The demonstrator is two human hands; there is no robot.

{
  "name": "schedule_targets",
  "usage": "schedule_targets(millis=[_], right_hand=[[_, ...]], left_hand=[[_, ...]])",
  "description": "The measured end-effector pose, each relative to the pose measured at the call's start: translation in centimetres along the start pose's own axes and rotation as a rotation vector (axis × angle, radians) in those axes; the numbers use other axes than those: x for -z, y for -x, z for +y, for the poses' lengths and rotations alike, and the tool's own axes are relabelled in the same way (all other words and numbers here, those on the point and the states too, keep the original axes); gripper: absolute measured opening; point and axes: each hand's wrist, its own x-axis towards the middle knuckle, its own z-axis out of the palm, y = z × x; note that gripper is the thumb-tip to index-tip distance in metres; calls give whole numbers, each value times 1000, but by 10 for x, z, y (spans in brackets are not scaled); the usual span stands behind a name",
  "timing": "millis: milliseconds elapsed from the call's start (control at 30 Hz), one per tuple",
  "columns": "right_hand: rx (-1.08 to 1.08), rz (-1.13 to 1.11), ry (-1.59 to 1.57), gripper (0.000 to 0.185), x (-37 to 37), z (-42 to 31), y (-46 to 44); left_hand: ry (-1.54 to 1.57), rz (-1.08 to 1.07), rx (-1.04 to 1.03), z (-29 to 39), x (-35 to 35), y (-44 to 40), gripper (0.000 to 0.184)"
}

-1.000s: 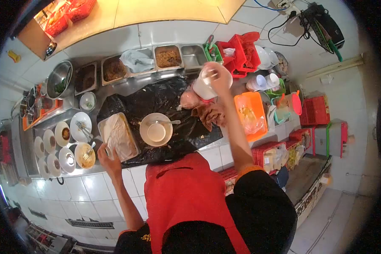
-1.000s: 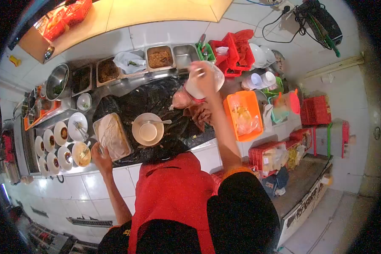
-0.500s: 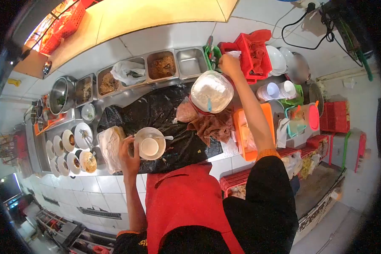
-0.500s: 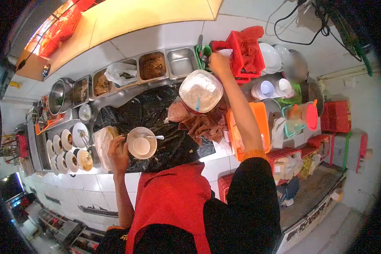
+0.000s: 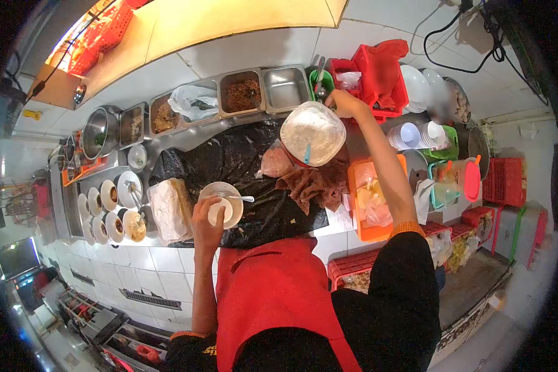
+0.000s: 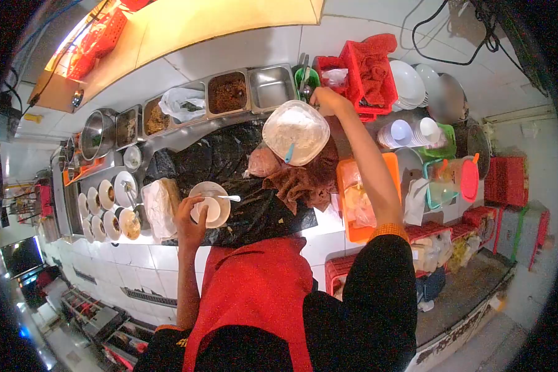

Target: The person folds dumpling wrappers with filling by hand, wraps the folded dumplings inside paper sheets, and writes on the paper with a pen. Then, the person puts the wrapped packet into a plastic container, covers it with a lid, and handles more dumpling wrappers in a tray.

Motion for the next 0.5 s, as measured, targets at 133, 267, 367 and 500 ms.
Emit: schedule_targets(millis=[133,267,367,500], right_hand=[[-174,3,-65,30,16,-21,17],[-35,125,19,31,12,-34,34],[87,234,1,31,-4,-10,36],[117,402,-197,21,-2,-18,47]], left_hand=[[-1,-9,-25,0,1,4,23],[4,-16,-45,0,1,9,23],[1,-2,-64,3,0,11,23],[-8,15,-55,3,4,19,23]])
